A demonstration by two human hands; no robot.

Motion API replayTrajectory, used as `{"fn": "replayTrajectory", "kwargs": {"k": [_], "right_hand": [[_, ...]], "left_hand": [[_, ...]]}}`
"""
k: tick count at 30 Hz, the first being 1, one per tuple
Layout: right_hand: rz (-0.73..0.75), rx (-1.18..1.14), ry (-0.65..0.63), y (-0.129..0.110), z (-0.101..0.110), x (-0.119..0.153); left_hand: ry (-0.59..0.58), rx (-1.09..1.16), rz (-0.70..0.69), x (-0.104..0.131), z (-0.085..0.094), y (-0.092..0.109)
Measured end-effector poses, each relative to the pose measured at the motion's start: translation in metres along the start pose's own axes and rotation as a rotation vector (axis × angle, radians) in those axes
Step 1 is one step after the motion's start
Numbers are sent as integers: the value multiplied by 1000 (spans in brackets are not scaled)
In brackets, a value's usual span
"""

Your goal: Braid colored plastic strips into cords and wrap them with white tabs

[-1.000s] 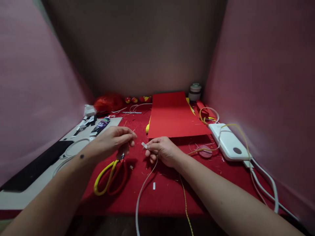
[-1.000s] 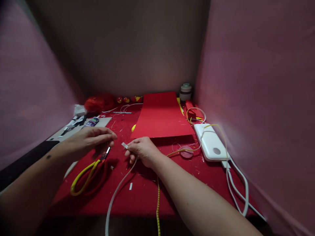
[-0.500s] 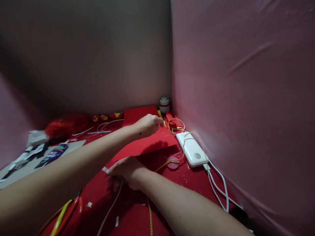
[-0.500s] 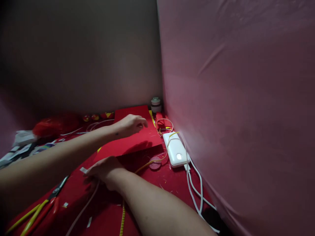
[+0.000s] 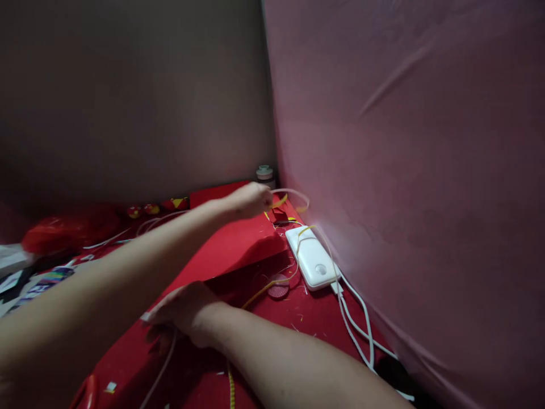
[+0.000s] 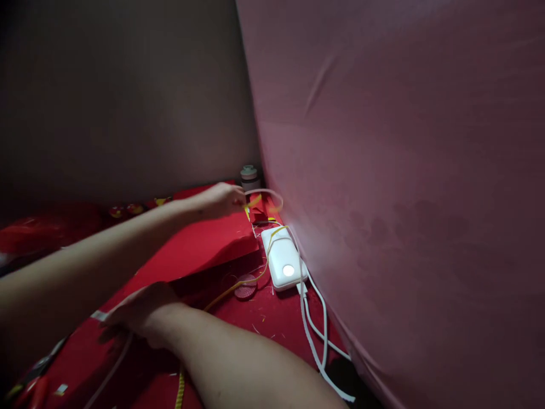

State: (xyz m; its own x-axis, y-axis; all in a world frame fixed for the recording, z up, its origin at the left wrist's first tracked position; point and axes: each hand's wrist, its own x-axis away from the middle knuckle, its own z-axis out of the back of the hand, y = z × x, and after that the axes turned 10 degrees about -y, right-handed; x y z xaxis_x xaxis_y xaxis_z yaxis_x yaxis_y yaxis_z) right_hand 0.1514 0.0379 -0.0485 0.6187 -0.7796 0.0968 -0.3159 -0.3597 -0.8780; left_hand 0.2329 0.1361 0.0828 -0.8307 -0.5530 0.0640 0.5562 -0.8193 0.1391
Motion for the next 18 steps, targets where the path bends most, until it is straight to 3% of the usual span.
{"fn": "replayTrajectory", "kwargs": {"k": [2, 4, 8, 12, 18], "right_hand": [[-61, -47, -19, -5, -1, 5], [-83, -78, -25, -9, -3, 11], [18, -75, -57, -12, -4, 18], [60, -57, -98, -8, -1, 23], [96, -90, -140, -6, 2, 31]], "left_hand": [[45, 79, 27, 23, 25, -6], [110, 251, 188, 50, 45, -14], [159, 260, 388, 107, 61, -35], [172, 251, 541, 165, 51, -52], [189, 237, 613, 245, 13, -54]]}}
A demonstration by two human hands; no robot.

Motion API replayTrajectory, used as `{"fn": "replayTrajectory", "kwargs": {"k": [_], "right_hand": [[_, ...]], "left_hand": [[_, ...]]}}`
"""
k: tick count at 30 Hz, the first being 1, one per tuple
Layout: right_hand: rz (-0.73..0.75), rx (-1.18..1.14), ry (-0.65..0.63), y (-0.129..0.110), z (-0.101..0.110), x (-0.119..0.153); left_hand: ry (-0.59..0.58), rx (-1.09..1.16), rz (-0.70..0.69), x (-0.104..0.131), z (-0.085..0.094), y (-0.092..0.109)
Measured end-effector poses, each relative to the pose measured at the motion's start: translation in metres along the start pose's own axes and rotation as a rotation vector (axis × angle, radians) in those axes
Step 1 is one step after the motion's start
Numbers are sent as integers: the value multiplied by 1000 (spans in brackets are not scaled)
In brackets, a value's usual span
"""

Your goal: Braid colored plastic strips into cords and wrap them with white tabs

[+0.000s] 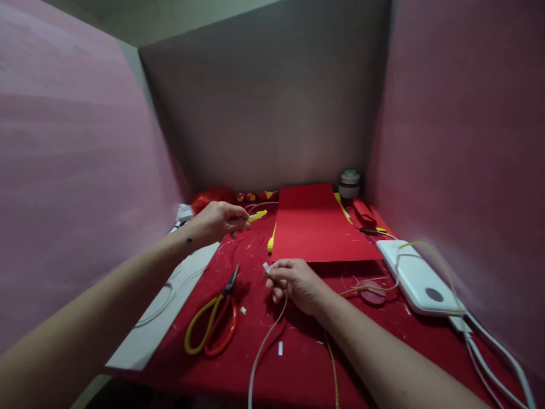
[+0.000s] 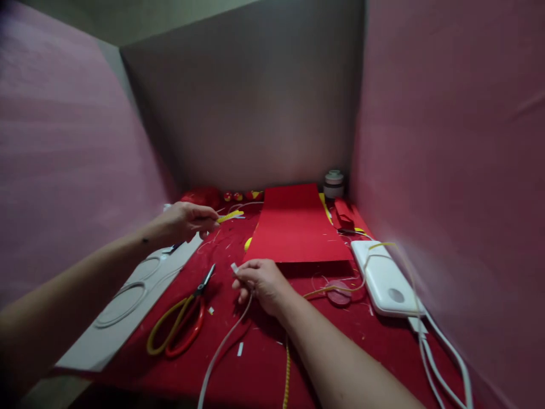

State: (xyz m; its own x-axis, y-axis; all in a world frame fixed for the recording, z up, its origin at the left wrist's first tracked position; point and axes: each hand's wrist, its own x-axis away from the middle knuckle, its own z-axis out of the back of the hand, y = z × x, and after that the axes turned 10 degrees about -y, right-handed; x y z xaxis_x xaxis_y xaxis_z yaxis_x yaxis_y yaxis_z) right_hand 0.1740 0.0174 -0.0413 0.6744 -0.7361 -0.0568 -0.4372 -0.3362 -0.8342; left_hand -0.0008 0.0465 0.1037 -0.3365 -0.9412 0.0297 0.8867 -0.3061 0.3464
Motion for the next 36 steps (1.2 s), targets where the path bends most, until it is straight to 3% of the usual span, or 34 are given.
{"fn": "replayTrajectory", "kwargs": {"k": [5, 10, 18, 24, 27, 31, 36], "right_hand": [[84, -75, -22, -8, -4, 7], [113, -139, -40, -13, -5, 11], [129, -102, -91, -15, -7, 12], [119, -51, -53, -14, -6, 11], [126, -39, -55, -13, -6, 12], [148, 4, -59, -12, -9, 13], [171, 104, -65, -13, -13, 16]], "left_hand": [[117, -192, -233, 41, -30, -31], [182, -368, -372, 60, -61, -47], [169, -759, -452, 72, -85, -40], [184, -776, -439, 72, -92, -36], [112, -734, -345, 72, -94, -34], [-93, -606, -188, 73, -90, -22], [-254, -355, -204, 75, -71, -4]]}}
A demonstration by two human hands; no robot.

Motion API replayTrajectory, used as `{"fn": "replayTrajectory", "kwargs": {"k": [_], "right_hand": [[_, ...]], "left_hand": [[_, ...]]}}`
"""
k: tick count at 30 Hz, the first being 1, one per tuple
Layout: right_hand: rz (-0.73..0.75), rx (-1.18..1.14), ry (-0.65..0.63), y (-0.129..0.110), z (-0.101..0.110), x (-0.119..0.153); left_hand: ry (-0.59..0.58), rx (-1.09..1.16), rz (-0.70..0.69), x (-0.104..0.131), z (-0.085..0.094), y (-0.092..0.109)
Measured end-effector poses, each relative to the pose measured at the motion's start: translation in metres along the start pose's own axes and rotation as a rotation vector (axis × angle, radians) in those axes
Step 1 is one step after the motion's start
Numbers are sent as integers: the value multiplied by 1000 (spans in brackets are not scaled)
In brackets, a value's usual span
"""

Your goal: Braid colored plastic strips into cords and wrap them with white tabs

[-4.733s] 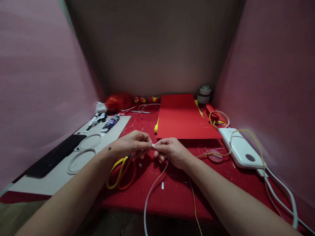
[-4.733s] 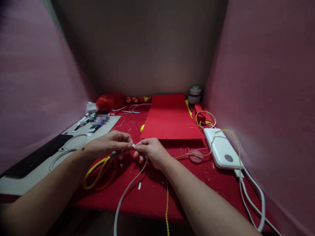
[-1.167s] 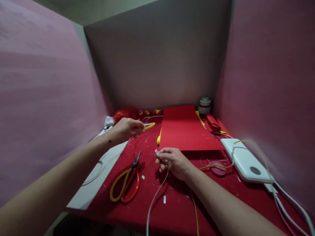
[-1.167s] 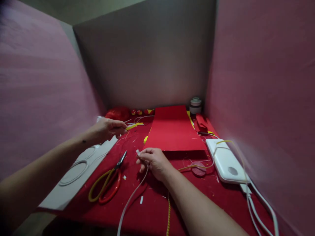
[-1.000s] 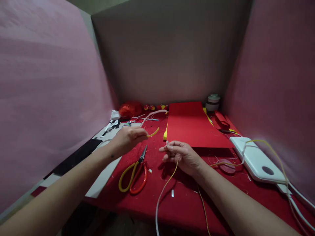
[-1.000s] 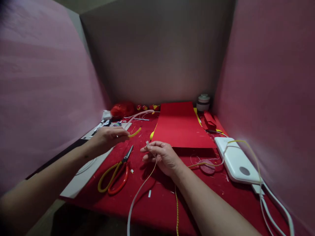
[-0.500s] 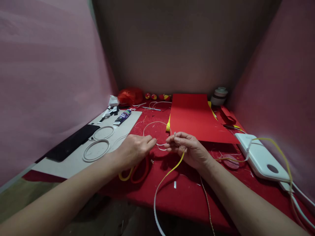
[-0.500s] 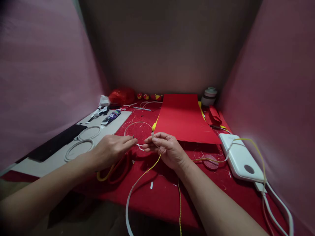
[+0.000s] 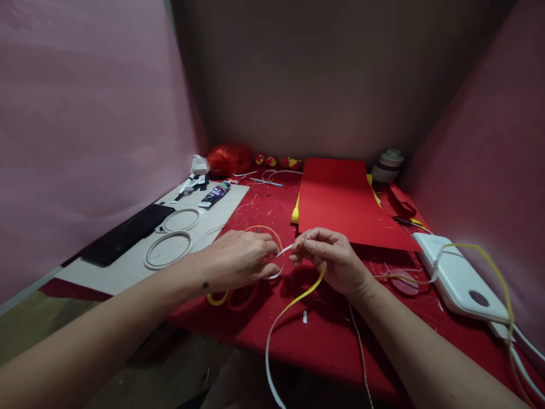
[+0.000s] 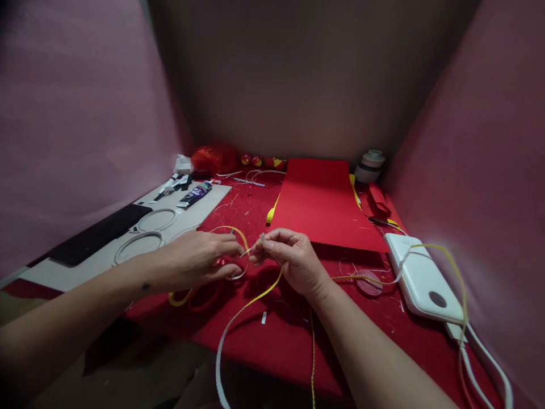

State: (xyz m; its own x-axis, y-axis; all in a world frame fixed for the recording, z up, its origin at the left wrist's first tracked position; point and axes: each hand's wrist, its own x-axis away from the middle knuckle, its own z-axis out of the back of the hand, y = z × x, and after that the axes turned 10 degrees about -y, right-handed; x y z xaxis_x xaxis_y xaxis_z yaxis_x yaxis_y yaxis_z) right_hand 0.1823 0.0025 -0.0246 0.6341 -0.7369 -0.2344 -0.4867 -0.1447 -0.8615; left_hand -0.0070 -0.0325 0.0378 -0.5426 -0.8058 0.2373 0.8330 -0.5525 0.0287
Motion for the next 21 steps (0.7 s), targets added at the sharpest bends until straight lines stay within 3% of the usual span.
{"fn": "replayTrajectory", "kwargs": {"k": [5, 9, 12, 15, 18, 21], "right_hand": [[-18, 77, -37, -1, -2, 2], [0, 64, -41, -1, -3, 2], [0, 59, -57, -2, -3, 2], [-11, 21, -21, -2, 0, 2], [-26, -22, 30, -3, 3, 1], [-51, -22, 27, -2, 5, 0]], "left_hand": [[-88, 449, -119, -8, 11, -4], [-170, 915, -201, -19, 1, -7], [-210, 1183, -162, -23, -8, -8], [-174, 1264, -81, -24, -13, -10], [-61, 1213, -65, -23, -13, -13], [-54, 1136, -16, -20, -12, -14]]}}
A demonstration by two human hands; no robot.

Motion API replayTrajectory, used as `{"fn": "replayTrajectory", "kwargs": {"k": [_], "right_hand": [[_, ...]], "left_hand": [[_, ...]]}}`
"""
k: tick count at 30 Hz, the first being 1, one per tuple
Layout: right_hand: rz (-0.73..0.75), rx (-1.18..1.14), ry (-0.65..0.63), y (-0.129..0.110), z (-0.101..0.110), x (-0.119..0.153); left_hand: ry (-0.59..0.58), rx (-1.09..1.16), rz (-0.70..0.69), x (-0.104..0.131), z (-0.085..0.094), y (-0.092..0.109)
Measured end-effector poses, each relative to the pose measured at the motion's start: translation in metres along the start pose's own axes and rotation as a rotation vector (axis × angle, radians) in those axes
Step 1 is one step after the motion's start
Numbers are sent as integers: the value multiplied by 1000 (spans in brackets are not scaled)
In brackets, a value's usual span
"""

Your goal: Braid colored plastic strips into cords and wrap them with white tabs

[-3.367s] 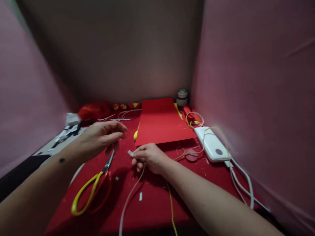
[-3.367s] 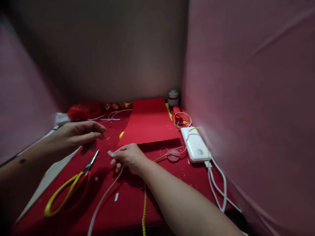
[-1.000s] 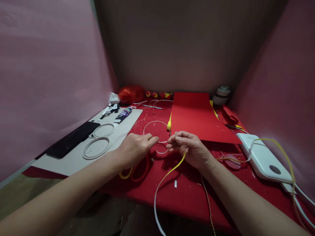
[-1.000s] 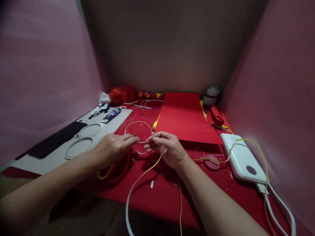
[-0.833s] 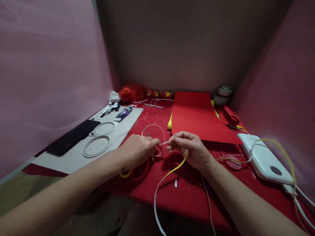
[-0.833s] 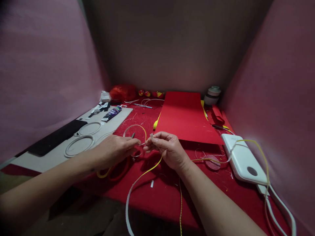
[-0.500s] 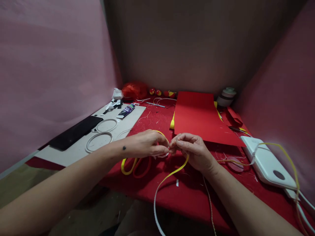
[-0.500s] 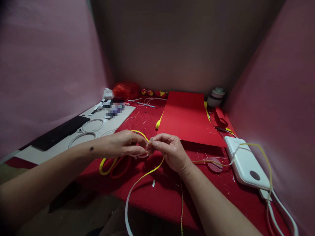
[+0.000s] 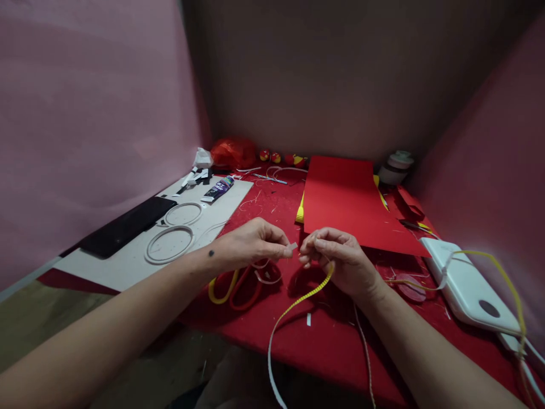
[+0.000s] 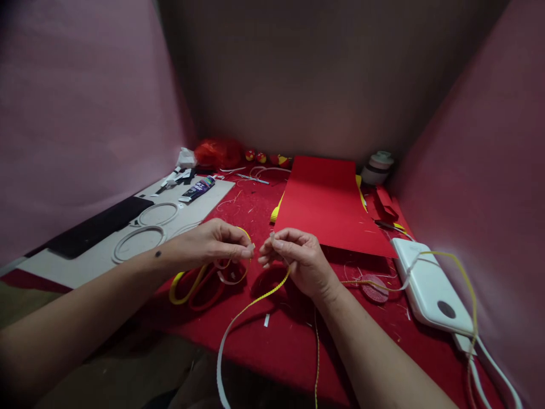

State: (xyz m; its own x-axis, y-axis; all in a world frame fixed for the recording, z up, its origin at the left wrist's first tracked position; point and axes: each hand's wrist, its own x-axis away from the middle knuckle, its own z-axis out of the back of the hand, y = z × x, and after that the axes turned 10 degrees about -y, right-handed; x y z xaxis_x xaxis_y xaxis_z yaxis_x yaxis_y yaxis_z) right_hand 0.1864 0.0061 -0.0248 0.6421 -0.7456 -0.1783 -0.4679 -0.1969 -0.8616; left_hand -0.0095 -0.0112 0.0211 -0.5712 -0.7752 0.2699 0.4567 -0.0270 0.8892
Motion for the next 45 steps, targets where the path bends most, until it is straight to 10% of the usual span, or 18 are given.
{"fn": "replayTrajectory", "kwargs": {"k": [21, 25, 30, 37, 40, 45], "right_hand": [[-264, 91, 33, 5, 1, -1], [-273, 101, 53, 4, -1, -1], [-293, 117, 75, 4, -2, -1], [-279, 116, 86, 6, 0, -2], [-276, 111, 86, 6, 0, -2], [-311, 125, 94, 4, -1, -3]], "left_hand": [[216, -553, -53, 7, -6, 8], [154, -377, 21, 6, -3, 7], [-193, 228, 71, 10, 10, -1], [535, 181, -430, 13, 51, 1], [449, 238, -473, 10, 53, -2], [158, -97, -75, 1, 30, -1]]}}
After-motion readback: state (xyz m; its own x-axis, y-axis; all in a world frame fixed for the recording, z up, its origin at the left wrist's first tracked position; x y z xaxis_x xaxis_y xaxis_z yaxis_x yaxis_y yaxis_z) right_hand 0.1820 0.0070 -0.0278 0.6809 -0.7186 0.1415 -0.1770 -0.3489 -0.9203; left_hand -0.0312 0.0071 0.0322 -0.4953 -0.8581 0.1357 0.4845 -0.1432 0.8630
